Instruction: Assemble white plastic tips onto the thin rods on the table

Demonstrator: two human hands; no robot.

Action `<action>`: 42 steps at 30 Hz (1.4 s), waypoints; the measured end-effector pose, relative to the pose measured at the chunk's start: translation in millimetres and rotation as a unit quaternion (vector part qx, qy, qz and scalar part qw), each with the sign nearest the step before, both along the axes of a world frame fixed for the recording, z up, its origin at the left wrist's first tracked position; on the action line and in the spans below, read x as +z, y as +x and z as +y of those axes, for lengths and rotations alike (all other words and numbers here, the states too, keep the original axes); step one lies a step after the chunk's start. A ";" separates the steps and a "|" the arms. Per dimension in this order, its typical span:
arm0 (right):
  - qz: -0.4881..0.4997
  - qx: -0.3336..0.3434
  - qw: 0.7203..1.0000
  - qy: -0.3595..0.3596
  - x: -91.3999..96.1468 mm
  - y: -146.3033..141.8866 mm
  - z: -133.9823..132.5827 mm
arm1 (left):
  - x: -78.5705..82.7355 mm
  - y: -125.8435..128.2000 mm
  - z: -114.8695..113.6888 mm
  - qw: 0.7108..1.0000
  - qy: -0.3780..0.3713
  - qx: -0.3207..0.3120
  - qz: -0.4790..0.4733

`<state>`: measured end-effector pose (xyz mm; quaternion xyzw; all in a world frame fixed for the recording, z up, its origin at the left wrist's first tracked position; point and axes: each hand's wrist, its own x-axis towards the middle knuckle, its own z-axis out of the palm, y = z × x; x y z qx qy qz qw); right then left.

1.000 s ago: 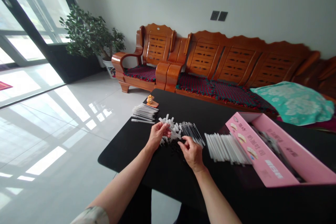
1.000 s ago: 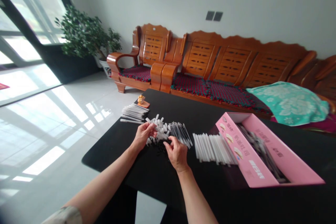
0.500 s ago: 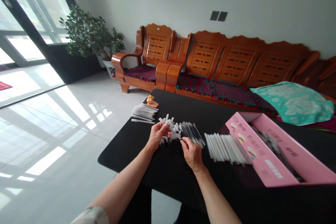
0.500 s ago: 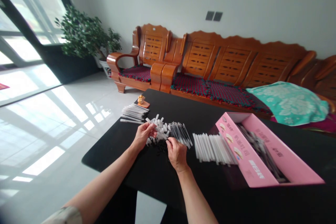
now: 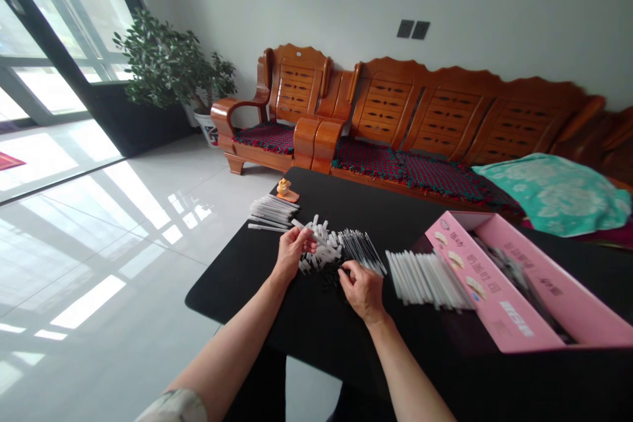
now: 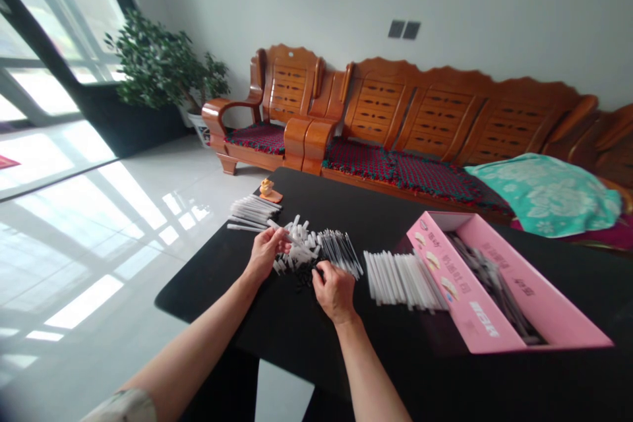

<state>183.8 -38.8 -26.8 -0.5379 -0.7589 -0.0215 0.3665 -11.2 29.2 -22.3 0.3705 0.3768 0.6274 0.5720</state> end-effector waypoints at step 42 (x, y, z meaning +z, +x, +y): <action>0.267 0.129 0.928 -0.227 37.6 -8.8 -9.9 | 28.9 12.8 -26.7 0.972 0.070 -0.219 0.038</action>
